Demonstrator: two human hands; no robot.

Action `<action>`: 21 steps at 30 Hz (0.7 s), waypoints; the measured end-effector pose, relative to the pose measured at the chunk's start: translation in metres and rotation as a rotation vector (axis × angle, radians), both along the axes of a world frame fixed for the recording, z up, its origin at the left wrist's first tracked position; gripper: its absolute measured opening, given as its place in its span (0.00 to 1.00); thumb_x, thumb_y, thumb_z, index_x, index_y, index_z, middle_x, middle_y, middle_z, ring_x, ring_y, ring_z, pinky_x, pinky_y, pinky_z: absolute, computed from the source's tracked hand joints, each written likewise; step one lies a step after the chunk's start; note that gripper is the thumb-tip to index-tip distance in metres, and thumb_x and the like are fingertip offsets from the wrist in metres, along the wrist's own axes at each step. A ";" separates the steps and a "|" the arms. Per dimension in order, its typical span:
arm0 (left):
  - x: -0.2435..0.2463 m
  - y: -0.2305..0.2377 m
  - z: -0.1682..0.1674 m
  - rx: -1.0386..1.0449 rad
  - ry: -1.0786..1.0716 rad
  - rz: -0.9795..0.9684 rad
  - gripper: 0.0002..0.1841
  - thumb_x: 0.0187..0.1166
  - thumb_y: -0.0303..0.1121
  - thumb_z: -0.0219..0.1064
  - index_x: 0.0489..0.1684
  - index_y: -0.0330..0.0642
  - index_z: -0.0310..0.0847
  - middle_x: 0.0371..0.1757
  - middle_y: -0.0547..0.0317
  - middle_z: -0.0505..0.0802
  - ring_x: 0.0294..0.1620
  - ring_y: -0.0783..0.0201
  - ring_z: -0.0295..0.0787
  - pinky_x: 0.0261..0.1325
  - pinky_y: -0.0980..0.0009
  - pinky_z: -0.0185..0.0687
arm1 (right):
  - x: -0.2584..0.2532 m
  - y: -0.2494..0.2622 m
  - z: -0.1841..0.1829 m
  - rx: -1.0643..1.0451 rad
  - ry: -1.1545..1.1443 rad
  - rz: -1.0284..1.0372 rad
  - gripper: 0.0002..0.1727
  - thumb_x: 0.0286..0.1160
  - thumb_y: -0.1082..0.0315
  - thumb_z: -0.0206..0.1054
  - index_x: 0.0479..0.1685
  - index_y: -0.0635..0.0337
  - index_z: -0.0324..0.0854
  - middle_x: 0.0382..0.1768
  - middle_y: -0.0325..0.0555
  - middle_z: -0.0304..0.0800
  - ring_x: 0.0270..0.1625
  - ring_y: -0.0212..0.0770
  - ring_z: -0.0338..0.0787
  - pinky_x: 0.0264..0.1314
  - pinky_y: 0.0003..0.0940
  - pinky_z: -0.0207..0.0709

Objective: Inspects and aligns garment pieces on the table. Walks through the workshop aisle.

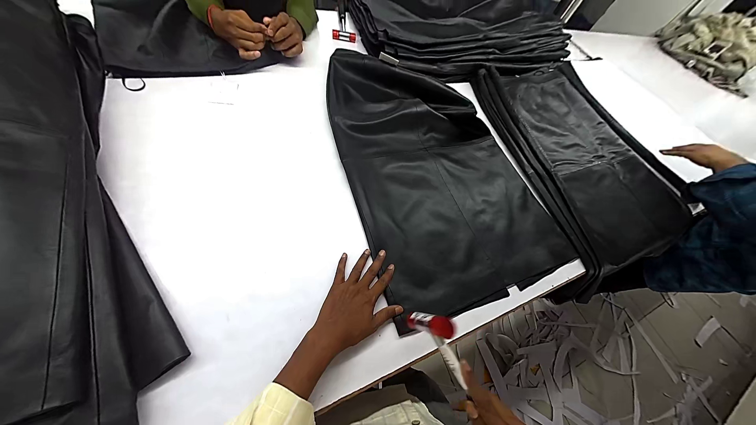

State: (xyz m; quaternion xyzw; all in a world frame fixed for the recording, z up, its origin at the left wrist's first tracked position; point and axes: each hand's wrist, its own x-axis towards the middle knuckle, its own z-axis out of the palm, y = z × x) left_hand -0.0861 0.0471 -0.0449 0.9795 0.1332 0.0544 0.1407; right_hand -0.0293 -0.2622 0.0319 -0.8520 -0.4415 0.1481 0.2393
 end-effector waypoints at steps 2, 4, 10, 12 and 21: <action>-0.004 -0.002 -0.003 -0.008 -0.031 -0.008 0.39 0.87 0.68 0.36 0.92 0.58 0.62 0.96 0.61 0.57 0.97 0.48 0.42 0.90 0.28 0.30 | -0.005 0.001 0.000 0.079 -0.035 -0.014 0.27 0.94 0.58 0.47 0.82 0.65 0.72 0.34 0.58 0.88 0.25 0.47 0.86 0.27 0.42 0.82; -0.003 0.000 -0.005 0.012 -0.050 -0.017 0.34 0.91 0.59 0.34 0.92 0.58 0.61 0.96 0.62 0.57 0.97 0.49 0.42 0.89 0.27 0.30 | -0.005 0.004 -0.006 -0.041 -0.004 -0.003 0.26 0.92 0.61 0.51 0.84 0.58 0.73 0.36 0.59 0.91 0.26 0.52 0.91 0.27 0.51 0.85; -0.002 -0.001 -0.006 0.006 -0.064 -0.008 0.31 0.93 0.54 0.35 0.91 0.57 0.64 0.96 0.62 0.59 0.97 0.48 0.45 0.89 0.27 0.34 | -0.001 0.016 0.004 0.078 -0.037 -0.033 0.27 0.94 0.60 0.48 0.83 0.65 0.72 0.34 0.57 0.88 0.24 0.46 0.85 0.25 0.42 0.82; -0.002 0.001 -0.005 0.000 -0.072 0.000 0.31 0.92 0.55 0.36 0.91 0.57 0.64 0.96 0.60 0.57 0.97 0.49 0.43 0.90 0.29 0.33 | 0.001 0.020 -0.005 -0.036 -0.024 -0.017 0.26 0.93 0.60 0.49 0.85 0.55 0.72 0.34 0.56 0.89 0.23 0.50 0.87 0.24 0.49 0.83; -0.005 0.024 -0.008 0.051 -0.135 0.006 0.29 0.93 0.49 0.38 0.88 0.54 0.68 0.93 0.67 0.66 0.96 0.50 0.48 0.89 0.28 0.34 | 0.004 0.036 -0.011 -0.072 -0.033 0.004 0.27 0.93 0.59 0.49 0.87 0.50 0.70 0.33 0.54 0.89 0.23 0.51 0.87 0.24 0.50 0.82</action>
